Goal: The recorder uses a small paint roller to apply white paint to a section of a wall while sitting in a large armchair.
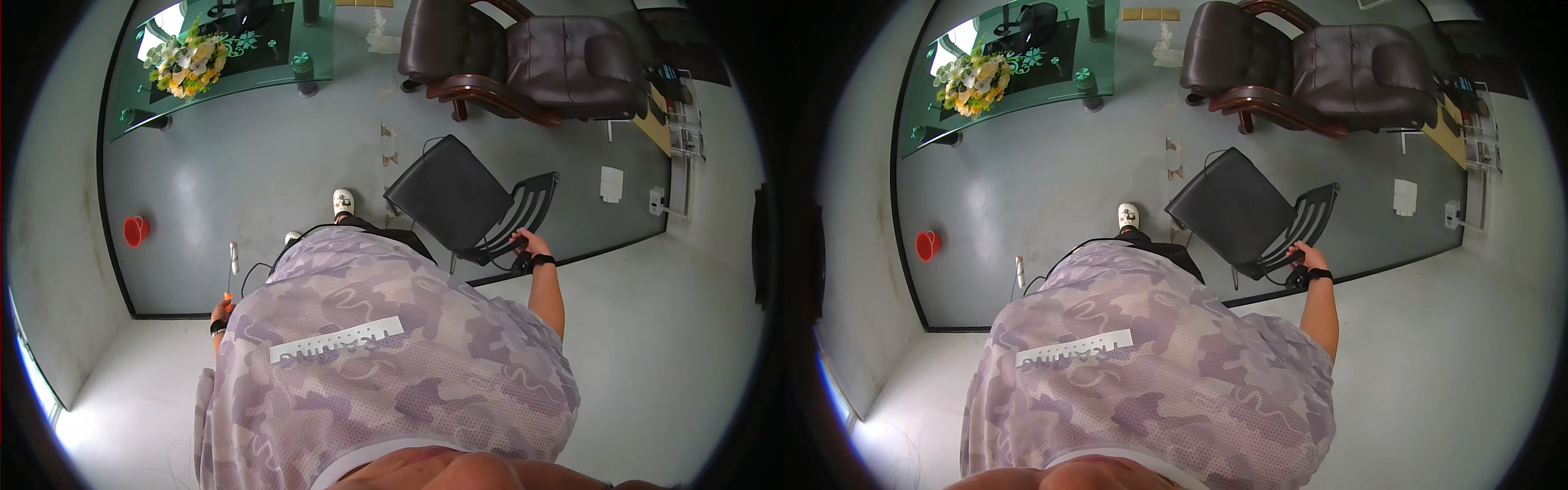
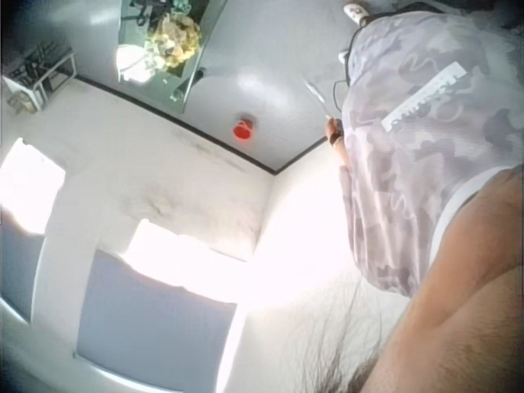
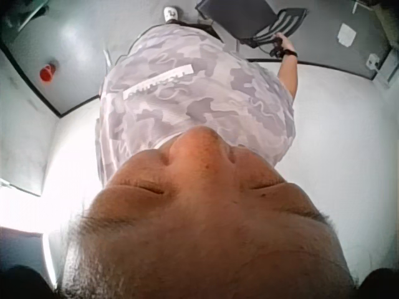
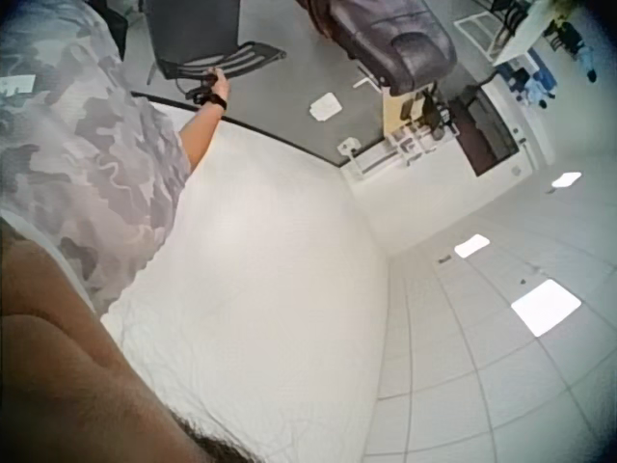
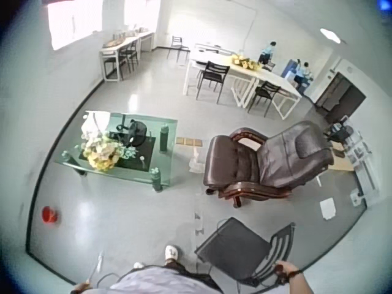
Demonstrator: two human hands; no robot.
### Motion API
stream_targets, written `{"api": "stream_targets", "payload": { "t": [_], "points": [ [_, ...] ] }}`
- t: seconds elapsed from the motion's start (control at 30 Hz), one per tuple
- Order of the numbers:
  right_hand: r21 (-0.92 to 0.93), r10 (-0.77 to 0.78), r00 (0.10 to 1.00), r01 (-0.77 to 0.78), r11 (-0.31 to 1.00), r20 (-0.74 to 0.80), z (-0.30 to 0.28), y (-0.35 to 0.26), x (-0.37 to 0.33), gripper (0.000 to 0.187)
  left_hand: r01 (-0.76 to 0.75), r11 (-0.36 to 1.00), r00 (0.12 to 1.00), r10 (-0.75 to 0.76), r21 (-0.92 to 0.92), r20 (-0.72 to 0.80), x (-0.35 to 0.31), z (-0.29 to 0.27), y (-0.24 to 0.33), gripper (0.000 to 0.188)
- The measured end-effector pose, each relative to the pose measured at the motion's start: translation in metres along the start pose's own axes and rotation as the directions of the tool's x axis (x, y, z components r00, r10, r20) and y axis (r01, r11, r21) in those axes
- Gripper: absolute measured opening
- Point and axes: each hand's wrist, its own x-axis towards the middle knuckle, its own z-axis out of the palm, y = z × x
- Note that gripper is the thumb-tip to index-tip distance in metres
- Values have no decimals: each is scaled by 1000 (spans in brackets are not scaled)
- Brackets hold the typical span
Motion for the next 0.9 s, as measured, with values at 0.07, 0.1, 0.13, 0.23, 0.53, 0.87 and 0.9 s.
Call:
{"api": "stream_targets", "payload": {
  "t": [0.07,0.1,0.13,0.23,0.53,0.87,0.9],
  "points": [
    [-48,29,999,-31,998,-46,-12,5,-8,17,-19,999,1000,19,43,-2,-2,16,5,24],
    [-119,42,995,-53,991,-94,-24,12,-2,17,-20,998,1000,21,66,-3,-5,22,8,24],
    [-116,30,988,-48,992,-151,-33,23,4,19,-23,996,1000,23,81,-4,-8,25,10,24],
    [92,90,958,-67,993,-271,-40,42,9,20,-41,994,999,43,97,-20,-13,19,8,24],
    [126,235,800,-199,972,-552,-98,180,37,50,-78,974,994,92,215,-58,-33,12,46,24],
    [125,232,583,-219,968,-778,-173,273,61,43,-143,907,975,198,397,-102,-75,38,120,23],
    [36,219,617,-295,955,-756,-166,267,53,38,-154,895,969,219,420,-111,-81,45,131,23]
  ]
}}
